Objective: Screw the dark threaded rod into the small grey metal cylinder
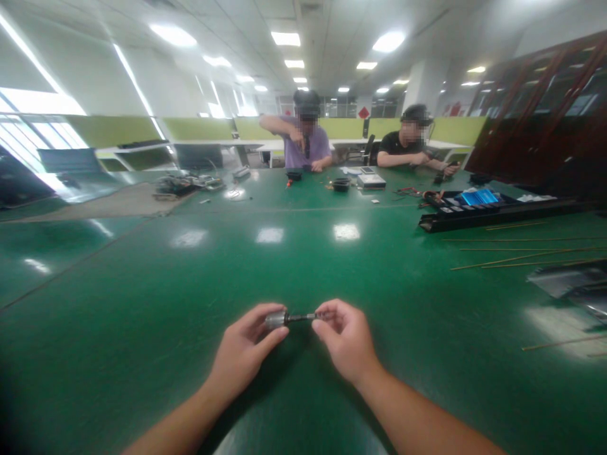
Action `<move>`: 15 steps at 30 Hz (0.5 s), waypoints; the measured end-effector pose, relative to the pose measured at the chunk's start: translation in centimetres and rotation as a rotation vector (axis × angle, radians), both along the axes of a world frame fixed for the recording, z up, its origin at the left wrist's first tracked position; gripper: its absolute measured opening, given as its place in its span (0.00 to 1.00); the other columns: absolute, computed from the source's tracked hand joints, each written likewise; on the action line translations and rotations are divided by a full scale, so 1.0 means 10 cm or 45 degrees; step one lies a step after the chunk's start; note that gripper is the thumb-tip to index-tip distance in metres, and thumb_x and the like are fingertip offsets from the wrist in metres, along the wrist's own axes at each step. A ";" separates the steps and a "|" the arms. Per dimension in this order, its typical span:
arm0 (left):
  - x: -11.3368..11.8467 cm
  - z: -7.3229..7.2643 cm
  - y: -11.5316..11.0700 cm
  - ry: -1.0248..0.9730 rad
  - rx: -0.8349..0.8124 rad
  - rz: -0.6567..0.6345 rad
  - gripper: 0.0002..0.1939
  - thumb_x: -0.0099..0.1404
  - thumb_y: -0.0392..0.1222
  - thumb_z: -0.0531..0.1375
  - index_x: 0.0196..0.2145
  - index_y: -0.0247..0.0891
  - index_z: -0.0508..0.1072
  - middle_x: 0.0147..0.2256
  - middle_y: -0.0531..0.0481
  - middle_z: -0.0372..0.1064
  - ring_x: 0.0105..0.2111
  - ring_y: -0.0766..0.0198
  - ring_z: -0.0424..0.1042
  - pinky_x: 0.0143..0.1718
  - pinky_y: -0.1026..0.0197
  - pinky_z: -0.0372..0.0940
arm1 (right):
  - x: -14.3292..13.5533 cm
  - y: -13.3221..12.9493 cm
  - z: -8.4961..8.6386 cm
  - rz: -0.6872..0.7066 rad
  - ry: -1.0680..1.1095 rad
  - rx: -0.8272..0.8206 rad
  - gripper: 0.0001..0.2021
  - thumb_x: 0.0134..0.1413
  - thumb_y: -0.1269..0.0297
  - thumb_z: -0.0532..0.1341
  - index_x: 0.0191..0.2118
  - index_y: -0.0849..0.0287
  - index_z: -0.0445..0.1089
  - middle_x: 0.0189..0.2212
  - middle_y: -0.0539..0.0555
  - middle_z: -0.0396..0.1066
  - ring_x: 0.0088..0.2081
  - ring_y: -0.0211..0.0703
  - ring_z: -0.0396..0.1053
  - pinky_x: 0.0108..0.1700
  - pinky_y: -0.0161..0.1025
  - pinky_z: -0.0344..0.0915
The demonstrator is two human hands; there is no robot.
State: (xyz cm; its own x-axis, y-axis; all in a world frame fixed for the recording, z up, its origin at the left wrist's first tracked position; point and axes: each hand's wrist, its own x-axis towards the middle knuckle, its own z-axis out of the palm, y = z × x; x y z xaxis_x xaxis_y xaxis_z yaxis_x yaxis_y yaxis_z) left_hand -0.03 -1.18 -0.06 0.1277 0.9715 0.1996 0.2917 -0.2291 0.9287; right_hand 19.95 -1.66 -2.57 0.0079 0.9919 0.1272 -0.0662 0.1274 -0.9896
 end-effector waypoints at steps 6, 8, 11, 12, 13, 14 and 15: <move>-0.03 0.02 0.03 -0.050 -0.110 0.164 0.18 0.54 0.46 0.69 0.41 0.34 0.78 0.38 0.44 0.77 0.37 0.56 0.76 0.40 0.57 0.70 | 0.01 0.02 -0.04 -0.019 0.043 0.017 0.09 0.49 0.64 0.66 0.36 0.61 0.72 0.26 0.51 0.72 0.25 0.38 0.68 0.28 0.35 0.65; -0.05 0.00 0.08 -0.221 -0.155 0.215 0.20 0.54 0.45 0.70 0.42 0.33 0.77 0.37 0.45 0.77 0.35 0.59 0.76 0.38 0.60 0.70 | 0.00 0.02 -0.03 -0.021 0.070 0.008 0.09 0.49 0.63 0.66 0.36 0.61 0.72 0.26 0.51 0.71 0.25 0.38 0.68 0.28 0.35 0.65; -0.06 -0.06 0.17 -0.530 -0.223 0.298 0.22 0.53 0.46 0.71 0.42 0.31 0.75 0.30 0.48 0.75 0.26 0.67 0.71 0.28 0.67 0.66 | -0.03 0.01 0.00 -0.015 0.106 -0.012 0.09 0.48 0.63 0.66 0.35 0.60 0.71 0.25 0.50 0.71 0.24 0.37 0.67 0.26 0.34 0.64; -0.05 -0.07 0.20 -0.622 -0.251 0.305 0.23 0.53 0.46 0.71 0.42 0.31 0.74 0.30 0.49 0.74 0.25 0.68 0.70 0.26 0.67 0.65 | -0.04 0.01 0.00 -0.008 0.108 -0.015 0.09 0.48 0.63 0.66 0.34 0.60 0.71 0.25 0.50 0.71 0.23 0.37 0.66 0.26 0.34 0.64; -0.05 -0.07 0.22 -0.699 -0.279 0.298 0.23 0.52 0.46 0.71 0.42 0.31 0.73 0.31 0.48 0.74 0.25 0.68 0.71 0.27 0.67 0.66 | -0.05 0.01 0.01 0.000 0.105 -0.016 0.09 0.47 0.63 0.66 0.34 0.60 0.71 0.25 0.50 0.71 0.23 0.37 0.66 0.26 0.34 0.63; -0.05 -0.07 0.24 -0.757 -0.305 0.285 0.23 0.52 0.45 0.72 0.42 0.31 0.73 0.34 0.47 0.75 0.28 0.67 0.72 0.30 0.67 0.68 | -0.06 0.01 0.02 0.008 0.099 -0.016 0.09 0.47 0.63 0.66 0.34 0.60 0.71 0.25 0.50 0.71 0.23 0.36 0.66 0.25 0.34 0.63; -0.06 -0.05 0.25 -0.791 -0.322 0.278 0.23 0.51 0.44 0.72 0.43 0.31 0.73 0.37 0.45 0.75 0.31 0.66 0.74 0.34 0.65 0.70 | -0.07 0.01 0.02 0.015 0.093 -0.014 0.09 0.47 0.63 0.66 0.34 0.60 0.71 0.24 0.50 0.70 0.23 0.36 0.66 0.25 0.34 0.63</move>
